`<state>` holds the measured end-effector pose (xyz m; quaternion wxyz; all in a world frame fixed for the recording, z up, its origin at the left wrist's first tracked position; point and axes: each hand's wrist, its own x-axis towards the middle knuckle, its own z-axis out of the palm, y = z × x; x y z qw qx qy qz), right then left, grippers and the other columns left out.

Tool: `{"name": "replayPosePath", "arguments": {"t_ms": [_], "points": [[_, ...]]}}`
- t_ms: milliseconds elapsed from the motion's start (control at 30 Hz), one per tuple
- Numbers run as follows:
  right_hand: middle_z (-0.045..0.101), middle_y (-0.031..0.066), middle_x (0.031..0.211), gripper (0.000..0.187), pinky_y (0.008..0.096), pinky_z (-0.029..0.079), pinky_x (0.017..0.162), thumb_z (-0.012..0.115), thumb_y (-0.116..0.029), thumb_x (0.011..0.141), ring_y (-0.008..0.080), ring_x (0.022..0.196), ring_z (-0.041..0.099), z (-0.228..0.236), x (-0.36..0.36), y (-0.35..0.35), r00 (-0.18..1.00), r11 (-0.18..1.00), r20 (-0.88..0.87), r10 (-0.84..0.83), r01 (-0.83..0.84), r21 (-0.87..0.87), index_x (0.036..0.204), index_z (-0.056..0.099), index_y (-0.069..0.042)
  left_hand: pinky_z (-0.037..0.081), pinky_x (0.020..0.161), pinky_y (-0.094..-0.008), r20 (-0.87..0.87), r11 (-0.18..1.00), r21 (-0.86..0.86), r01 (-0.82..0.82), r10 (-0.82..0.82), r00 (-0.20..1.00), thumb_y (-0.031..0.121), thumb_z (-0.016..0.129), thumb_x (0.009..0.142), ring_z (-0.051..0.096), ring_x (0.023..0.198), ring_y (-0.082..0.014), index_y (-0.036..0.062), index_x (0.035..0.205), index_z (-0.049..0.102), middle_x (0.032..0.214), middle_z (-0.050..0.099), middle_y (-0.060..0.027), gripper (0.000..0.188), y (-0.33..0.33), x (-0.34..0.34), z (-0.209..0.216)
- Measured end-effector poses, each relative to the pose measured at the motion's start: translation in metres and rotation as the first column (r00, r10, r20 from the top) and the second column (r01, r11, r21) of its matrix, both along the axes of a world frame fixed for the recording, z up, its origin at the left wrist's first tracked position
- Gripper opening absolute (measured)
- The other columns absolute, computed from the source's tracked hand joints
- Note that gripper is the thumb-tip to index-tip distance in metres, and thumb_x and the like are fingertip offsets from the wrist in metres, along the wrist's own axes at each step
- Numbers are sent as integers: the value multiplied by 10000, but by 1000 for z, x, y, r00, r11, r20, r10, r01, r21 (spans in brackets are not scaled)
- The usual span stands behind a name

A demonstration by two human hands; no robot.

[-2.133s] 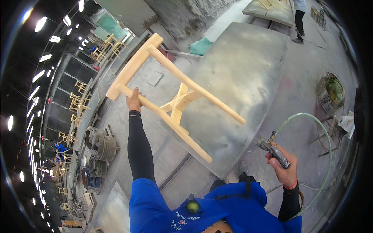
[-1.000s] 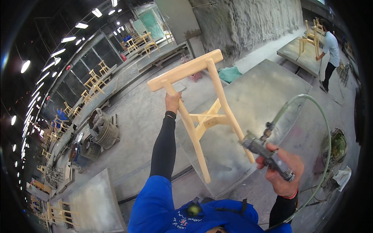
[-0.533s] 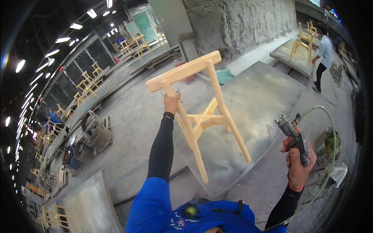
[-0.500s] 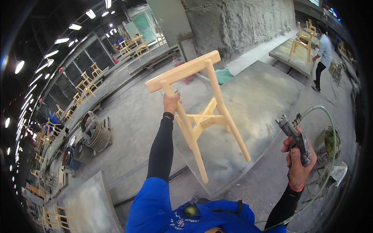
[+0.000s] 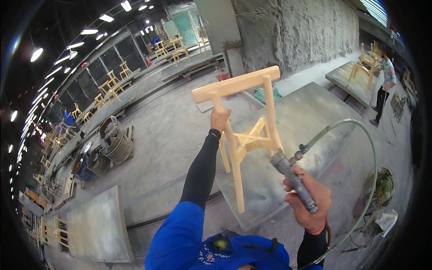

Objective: The person sprays a wooden chair frame with a handheld spray gun, rotating the chair to coat all sides. The person then picks up a second chair and repeats the spraying process.

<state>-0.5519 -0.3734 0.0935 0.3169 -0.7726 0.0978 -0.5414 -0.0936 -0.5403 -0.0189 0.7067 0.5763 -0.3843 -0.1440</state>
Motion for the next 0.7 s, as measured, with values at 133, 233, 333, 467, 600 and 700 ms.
{"name": "replayPosePath", "arguments": {"t_ms": [133,233,333,467,600,700], "points": [[745,200,1021,636,349,589,722,914,-53,738,312,839,752,15,32,9,988,998,-153,18,-28,-63,1307,644,36,577,547,-332,23,1000,-8,9,-8,1000,130,798,863,664,621,-195,-18,1121,528,848,623,-84,402,6,-10,4],[760,183,1015,552,312,579,777,862,-20,779,232,829,765,19,43,16,982,988,-177,66,-89,-128,1289,662,41,578,552,-332,11,1000,-15,11,-11,1000,137,792,857,657,623,-186,-10,1115,536,839,613,-73,392,7,-14,6],[764,187,998,562,307,578,775,885,-52,767,235,819,766,17,42,18,981,989,-158,109,-124,-86,1276,666,42,582,563,-331,33,1000,-8,24,-24,999,141,782,844,648,647,-167,8,1074,553,836,603,-58,351,8,-14,4],[755,191,996,565,332,590,727,874,-80,807,278,840,764,4,19,9,992,1000,-122,-14,11,-17,1306,646,55,586,567,-332,41,999,-1,37,-37,998,119,783,839,658,671,-172,8,1057,580,861,621,-64,318,9,-12,-4],[766,169,1027,521,327,594,787,813,-69,878,210,895,762,-18,-14,-9,982,972,3,-186,184,146,1338,620,81,596,577,-330,-143,985,-38,166,-170,975,82,804,806,669,677,-187,14,1044,593,870,640,-63,325,5,-7,-16],[755,135,1007,534,310,576,787,798,-121,912,177,871,732,-30,-43,-16,940,915,76,-332,301,269,1374,608,69,599,569,-339,-185,987,-30,160,-162,969,59,813,784,668,671,-197,19,1043,593,881,643,-63,342,3,4,-20]]}}
